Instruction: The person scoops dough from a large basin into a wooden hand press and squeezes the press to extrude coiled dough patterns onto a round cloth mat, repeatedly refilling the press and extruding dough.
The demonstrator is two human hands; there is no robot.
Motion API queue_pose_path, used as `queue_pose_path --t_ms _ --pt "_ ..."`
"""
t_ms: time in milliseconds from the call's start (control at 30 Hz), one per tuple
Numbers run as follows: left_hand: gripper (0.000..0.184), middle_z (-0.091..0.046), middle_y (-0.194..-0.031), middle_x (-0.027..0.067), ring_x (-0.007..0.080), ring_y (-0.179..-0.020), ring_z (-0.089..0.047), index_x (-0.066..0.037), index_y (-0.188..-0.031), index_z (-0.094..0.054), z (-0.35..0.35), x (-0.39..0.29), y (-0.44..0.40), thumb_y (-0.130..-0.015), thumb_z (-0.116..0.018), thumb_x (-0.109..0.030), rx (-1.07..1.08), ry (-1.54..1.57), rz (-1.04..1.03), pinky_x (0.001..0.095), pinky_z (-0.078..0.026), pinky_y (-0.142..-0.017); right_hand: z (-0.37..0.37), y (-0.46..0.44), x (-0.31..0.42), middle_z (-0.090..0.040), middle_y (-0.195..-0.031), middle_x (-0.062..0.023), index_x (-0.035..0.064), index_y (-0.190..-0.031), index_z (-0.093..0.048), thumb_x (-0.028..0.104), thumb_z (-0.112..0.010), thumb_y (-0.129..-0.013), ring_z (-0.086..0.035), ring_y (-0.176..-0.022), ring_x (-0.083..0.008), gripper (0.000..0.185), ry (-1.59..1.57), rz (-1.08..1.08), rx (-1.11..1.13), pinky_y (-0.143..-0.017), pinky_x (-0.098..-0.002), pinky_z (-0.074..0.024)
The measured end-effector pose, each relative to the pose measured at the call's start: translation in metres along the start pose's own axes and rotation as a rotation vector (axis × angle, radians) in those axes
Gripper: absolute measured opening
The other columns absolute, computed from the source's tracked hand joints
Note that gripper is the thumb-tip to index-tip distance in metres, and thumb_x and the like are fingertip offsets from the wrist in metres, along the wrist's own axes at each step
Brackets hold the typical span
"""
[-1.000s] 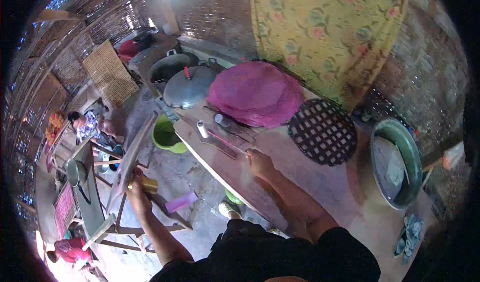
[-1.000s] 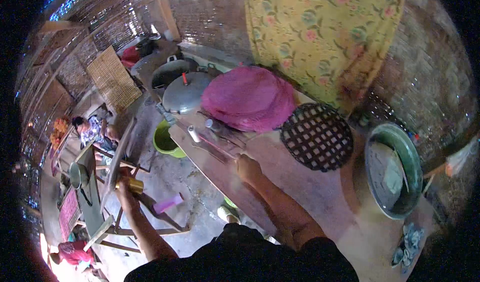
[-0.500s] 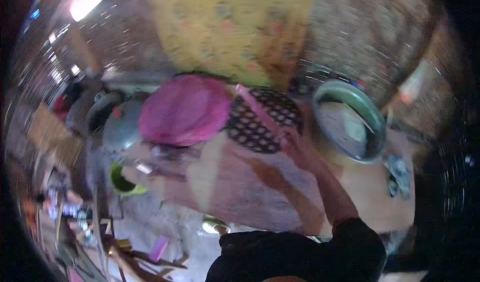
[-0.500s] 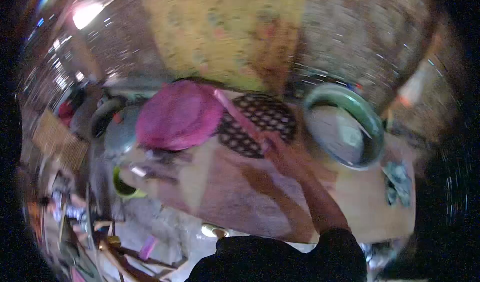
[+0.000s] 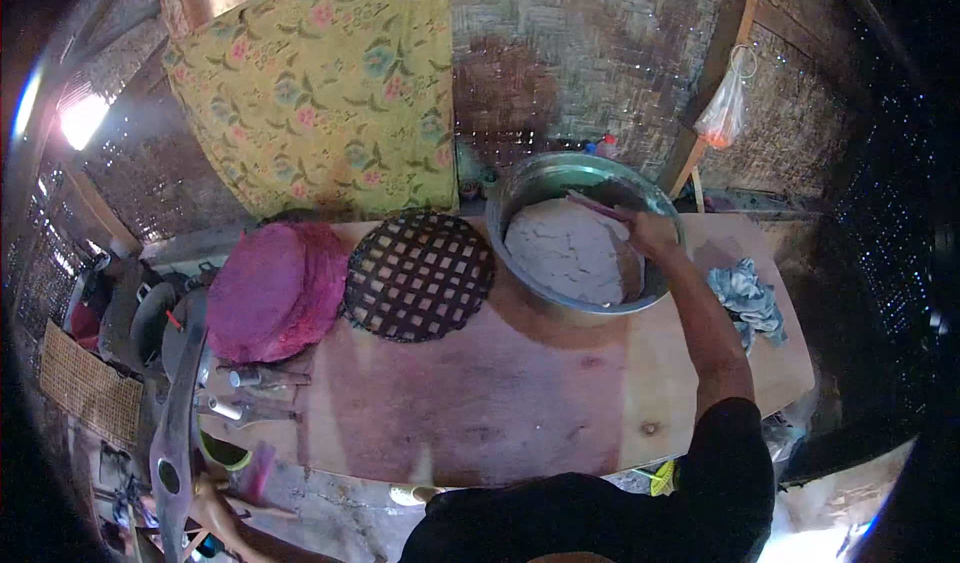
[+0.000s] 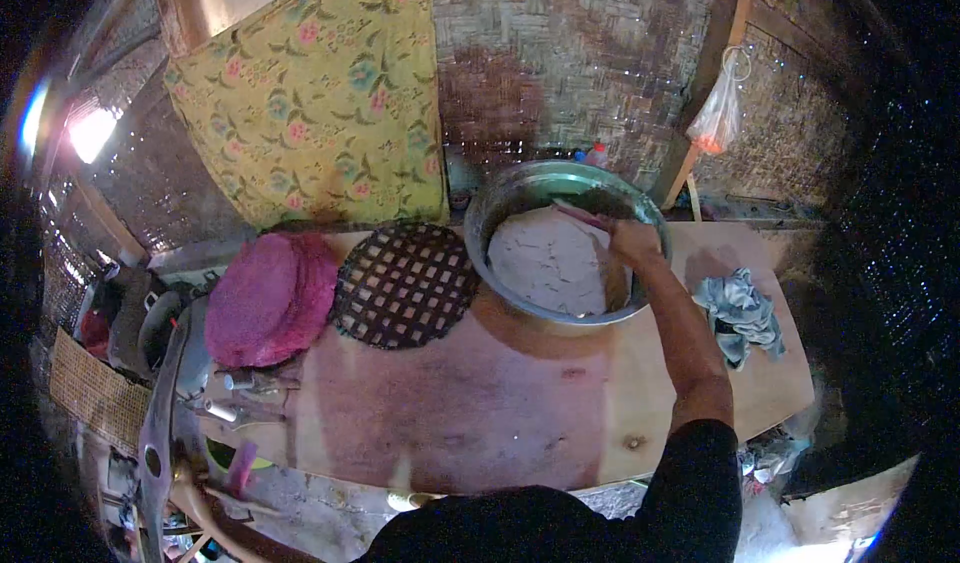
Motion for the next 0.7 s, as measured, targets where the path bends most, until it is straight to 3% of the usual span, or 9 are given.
queue_pose_path --t_ms 200,267,333,467,500,533,567,667,700 --pt "0.025 -0.062 -0.093 0.0110 0.0217 -0.080 -0.055 0.005 -0.097 -0.060 -0.041 -0.064 0.013 -0.080 -0.057 -0.013 0.245 -0.078 -0.001 0.0339 -0.043 -0.073 -0.068 -0.065 -0.031 -0.065 -0.088 -0.0191 0.0310 -0.124 -0.053 0.020 -0.048 -0.081 -0.065 -0.080 -0.0327 0.044 0.137 0.203 -0.101 -0.069 -0.0459 -0.0515" --pt "0.026 -0.062 -0.096 0.0122 0.0233 -0.083 -0.056 0.006 -0.099 -0.060 -0.052 -0.086 0.019 -0.080 -0.056 -0.011 0.330 -0.110 -0.004 0.0354 -0.044 -0.076 -0.037 -0.044 -0.012 -0.065 -0.078 -0.0169 0.0300 -0.122 -0.054 0.021 -0.050 -0.080 -0.065 -0.072 -0.0344 0.042 0.166 0.212 0.037 -0.063 -0.0460 -0.0519" --pt "0.028 -0.062 -0.100 0.0131 0.0241 -0.088 -0.056 0.007 -0.102 -0.060 -0.067 -0.108 0.024 -0.078 -0.056 -0.007 0.431 0.002 0.020 0.0353 -0.043 -0.081 -0.021 -0.028 -0.004 -0.066 -0.082 -0.0162 0.0281 -0.119 -0.056 0.022 -0.052 -0.079 -0.065 -0.073 -0.0334 0.041 0.116 0.227 0.032 -0.064 -0.0453 -0.0522" --pt "0.025 -0.062 -0.096 0.0114 0.0222 -0.091 -0.055 0.005 -0.099 -0.059 -0.117 -0.081 0.007 -0.076 -0.063 -0.005 0.330 -0.045 -0.050 0.0351 -0.043 -0.085 0.000 -0.004 0.007 -0.067 -0.089 -0.0128 0.0295 -0.121 -0.056 0.023 -0.054 -0.078 -0.065 -0.075 -0.0328 0.044 0.046 0.276 0.065 -0.065 -0.0451 -0.0526" --pt "0.036 -0.062 -0.098 0.0128 0.0230 -0.092 -0.056 0.006 -0.104 -0.057 -0.135 -0.119 0.019 -0.075 -0.068 -0.012 0.336 0.004 -0.064 0.0354 -0.042 -0.086 -0.004 -0.001 0.004 -0.067 -0.089 -0.0128 0.0295 -0.121 -0.056 0.023 -0.054 -0.078 -0.065 -0.075 -0.0328 0.044 0.048 0.270 0.065 -0.065 -0.0451 -0.0526" --pt "0.048 -0.061 -0.103 0.0152 0.0252 -0.096 -0.056 0.005 -0.110 -0.054 -0.156 -0.101 0.011 -0.072 -0.073 -0.016 0.412 -0.010 -0.186 0.0366 -0.042 -0.088 -0.008 0.002 0.003 -0.066 -0.087 -0.0139 0.0295 -0.120 -0.056 0.022 -0.052 -0.080 -0.064 -0.075 -0.0342 0.041 -0.004 0.331 0.005 -0.066 -0.0455 -0.0522" --pt "0.050 -0.061 -0.106 0.0155 0.0270 -0.098 -0.056 0.005 -0.111 -0.054 -0.174 -0.105 0.011 -0.072 -0.073 -0.019 0.350 -0.091 -0.364 0.0370 -0.042 -0.089 -0.010 0.007 0.003 -0.066 -0.085 -0.0151 0.0296 -0.119 -0.056 0.022 -0.049 -0.083 -0.064 -0.075 -0.0356 0.038 -0.057 0.394 -0.055 -0.067 -0.0459 -0.0518" --pt "0.051 -0.061 -0.109 0.0149 0.0298 -0.102 -0.056 0.003 -0.110 -0.055 -0.235 -0.183 0.040 -0.072 -0.074 -0.024 0.272 -0.072 -0.721 0.0372 -0.042 -0.090 -0.004 0.022 0.009 -0.065 -0.093 -0.0160 0.0302 -0.120 -0.057 0.022 -0.049 -0.086 -0.063 -0.081 -0.0360 0.036 -0.145 0.276 0.016 -0.073 -0.0462 -0.0511" --pt "0.049 -0.062 -0.104 0.0140 0.0291 -0.099 -0.058 0.002 -0.109 -0.055 -0.256 -0.213 0.053 -0.073 -0.074 -0.025 0.415 -0.008 -0.781 0.0373 -0.044 -0.088 -0.005 0.025 0.007 -0.065 -0.093 -0.0160 0.0302 -0.120 -0.057 0.022 -0.049 -0.086 -0.063 -0.081 -0.0360 0.036 -0.142 0.277 0.011 -0.073 -0.0462 -0.0511"
Point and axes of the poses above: each hand's wrist, its own y-axis away from the middle knuckle, its own z-axis out of the back of the hand, x = y × z, the point moved 3 cm from there along -y, towards the middle knuckle
